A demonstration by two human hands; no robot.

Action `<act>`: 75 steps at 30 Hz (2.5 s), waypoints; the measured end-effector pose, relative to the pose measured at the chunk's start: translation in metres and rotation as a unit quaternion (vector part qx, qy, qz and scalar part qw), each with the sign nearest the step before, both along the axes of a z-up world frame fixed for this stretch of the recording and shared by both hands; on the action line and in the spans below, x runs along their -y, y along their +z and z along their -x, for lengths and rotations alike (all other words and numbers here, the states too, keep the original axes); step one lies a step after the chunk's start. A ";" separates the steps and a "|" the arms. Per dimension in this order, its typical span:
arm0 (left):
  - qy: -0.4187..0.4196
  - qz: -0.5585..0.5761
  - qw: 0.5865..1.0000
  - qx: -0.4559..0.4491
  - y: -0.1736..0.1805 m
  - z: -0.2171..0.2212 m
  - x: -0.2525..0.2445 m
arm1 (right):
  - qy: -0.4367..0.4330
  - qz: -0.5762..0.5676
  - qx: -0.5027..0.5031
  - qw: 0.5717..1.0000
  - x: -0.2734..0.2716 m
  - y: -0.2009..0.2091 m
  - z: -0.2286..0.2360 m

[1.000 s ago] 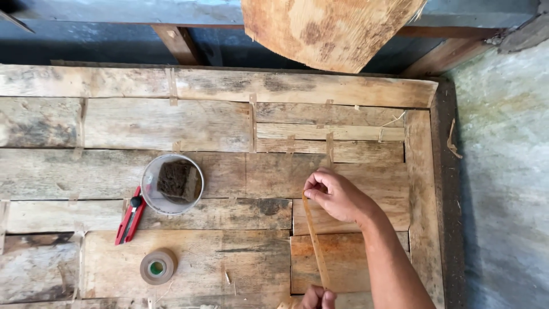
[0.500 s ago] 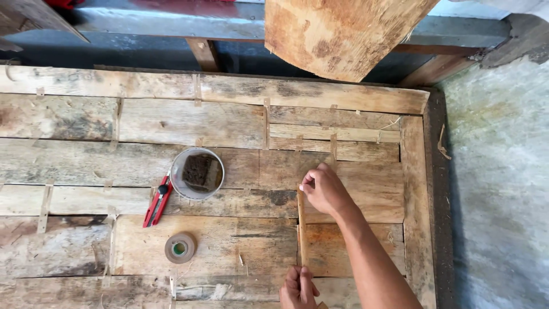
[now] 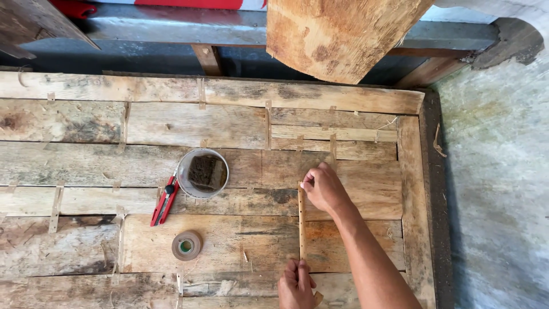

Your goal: Applying adhesive tape to a small wooden rod and manipulating wood pieces on a workbench.

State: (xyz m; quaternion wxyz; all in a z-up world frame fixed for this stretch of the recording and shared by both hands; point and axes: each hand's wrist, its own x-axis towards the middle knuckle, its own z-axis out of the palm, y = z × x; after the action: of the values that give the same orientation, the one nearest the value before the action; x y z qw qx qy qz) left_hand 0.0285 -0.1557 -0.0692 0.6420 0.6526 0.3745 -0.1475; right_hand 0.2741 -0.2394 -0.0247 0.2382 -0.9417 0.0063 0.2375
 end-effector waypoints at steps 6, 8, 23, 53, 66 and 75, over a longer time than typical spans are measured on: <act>-0.016 0.026 0.998 -0.054 0.015 -0.009 -0.004 | 0.000 0.008 -0.001 1.000 0.000 0.000 0.001; -0.018 0.026 0.998 -0.049 0.017 -0.010 -0.005 | -0.001 0.007 -0.001 1.000 0.000 -0.002 0.002; -0.139 -0.100 0.984 0.054 0.021 -0.005 -0.034 | -0.007 0.002 0.039 0.999 -0.001 -0.018 0.007; -0.501 -0.446 0.716 0.192 0.029 -0.139 -0.077 | -0.015 -0.058 0.061 0.996 0.009 -0.022 0.002; -0.498 -0.441 0.728 0.168 0.040 -0.140 -0.075 | -0.030 -0.094 0.079 0.992 0.026 -0.012 0.015; -0.504 -0.463 0.710 0.169 0.031 -0.139 -0.074 | -0.033 -0.026 0.014 0.999 0.020 -0.028 0.009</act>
State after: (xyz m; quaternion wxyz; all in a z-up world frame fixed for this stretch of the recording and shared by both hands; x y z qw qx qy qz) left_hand 0.1677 -0.0819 -0.0386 0.1427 0.9737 -0.1033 -0.1442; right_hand 0.2654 -0.2593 -0.0528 0.2700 -0.9379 0.0277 0.2162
